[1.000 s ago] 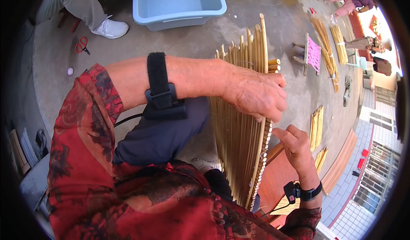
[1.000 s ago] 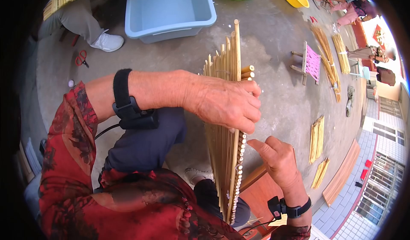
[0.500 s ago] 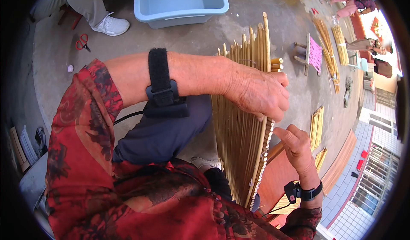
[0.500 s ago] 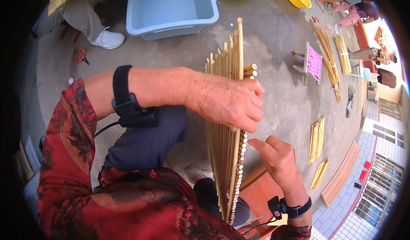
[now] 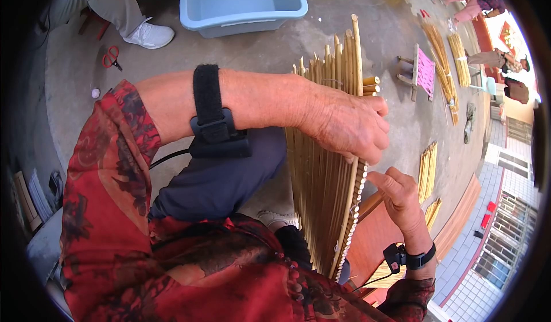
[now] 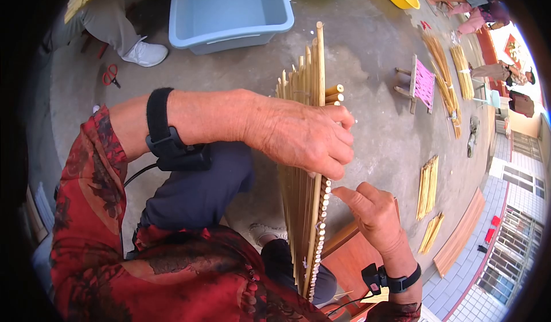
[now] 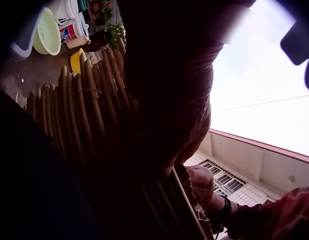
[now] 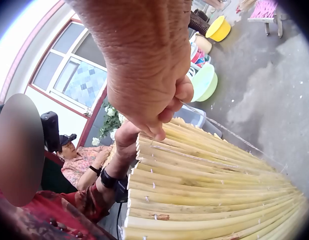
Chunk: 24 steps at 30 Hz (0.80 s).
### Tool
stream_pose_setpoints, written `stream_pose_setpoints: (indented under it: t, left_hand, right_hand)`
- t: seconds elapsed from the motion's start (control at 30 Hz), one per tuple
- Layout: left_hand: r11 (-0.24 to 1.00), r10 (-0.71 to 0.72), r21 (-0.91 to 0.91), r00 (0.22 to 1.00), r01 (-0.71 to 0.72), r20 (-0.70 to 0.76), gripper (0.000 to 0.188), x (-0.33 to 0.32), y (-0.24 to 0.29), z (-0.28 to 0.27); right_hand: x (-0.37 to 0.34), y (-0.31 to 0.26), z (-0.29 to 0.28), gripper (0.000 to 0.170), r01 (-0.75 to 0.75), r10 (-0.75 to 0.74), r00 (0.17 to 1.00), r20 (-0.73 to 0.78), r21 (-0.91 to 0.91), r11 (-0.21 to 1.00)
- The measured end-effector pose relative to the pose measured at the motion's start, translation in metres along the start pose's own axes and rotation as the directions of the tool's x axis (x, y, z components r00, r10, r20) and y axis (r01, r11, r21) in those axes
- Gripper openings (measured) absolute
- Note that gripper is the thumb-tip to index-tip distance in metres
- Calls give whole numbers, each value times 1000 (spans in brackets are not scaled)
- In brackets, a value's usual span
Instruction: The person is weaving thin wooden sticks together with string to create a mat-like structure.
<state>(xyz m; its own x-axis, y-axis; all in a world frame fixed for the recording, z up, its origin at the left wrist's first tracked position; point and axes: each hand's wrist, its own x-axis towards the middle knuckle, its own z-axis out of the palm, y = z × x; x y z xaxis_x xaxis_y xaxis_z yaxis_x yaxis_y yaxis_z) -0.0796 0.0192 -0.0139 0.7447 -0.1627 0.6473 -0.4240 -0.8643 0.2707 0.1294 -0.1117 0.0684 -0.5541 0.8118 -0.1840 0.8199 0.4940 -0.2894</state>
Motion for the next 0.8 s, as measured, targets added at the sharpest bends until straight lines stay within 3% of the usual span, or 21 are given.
stream_pose_setpoints:
  t: [0.2, 0.23, 0.27, 0.33, 0.57, 0.63, 0.67, 0.73, 0.8]
  left_hand:
    - [995, -91, -32, 995, 93, 50, 19, 0, 13, -6]
    - [990, -134, -29, 982, 138, 131, 25, 0, 17, -12]
    - [993, -106, -35, 984, 112, 146, 25, -1, 19, -13]
    - [996, -87, 11, 996, 86, 36, 24, -3, 23, -11]
    - [990, -136, -6, 980, 139, 145, 14, -1, 39, -11]
    - [992, -116, -26, 980, 122, 162, 14, -2, 40, -12]
    - [987, -143, -47, 979, 152, 147, 14, -3, 40, -13]
    - [983, -159, -65, 977, 170, 144, 13, -3, 41, -13]
    - [981, -184, -45, 974, 191, 131, 14, -4, 41, -12]
  right_hand:
    - [3, 1, -4, 26, 22, -22, 1000, 5, 7, 1000]
    - [3, 0, -4, 24, 18, -18, 1000, 25, 6, 1000]
    - [3, -1, -4, 24, -6, 6, 1000, 5, 4, 1000]
    - [5, -2, -4, 20, -14, 22, 996, -86, 92, 996]
    - [9, -9, -1, 20, -43, 60, 948, -312, 62, 997]
    - [11, -12, -2, 18, -4, 65, 966, -249, 239, 971]
    - [11, -13, 1, 18, -13, 79, 962, -262, 244, 970]
    - [14, -14, 13, 15, 7, 35, 992, -118, 340, 940]
    - [16, -15, 20, 11, 20, 28, 990, -139, 330, 944]
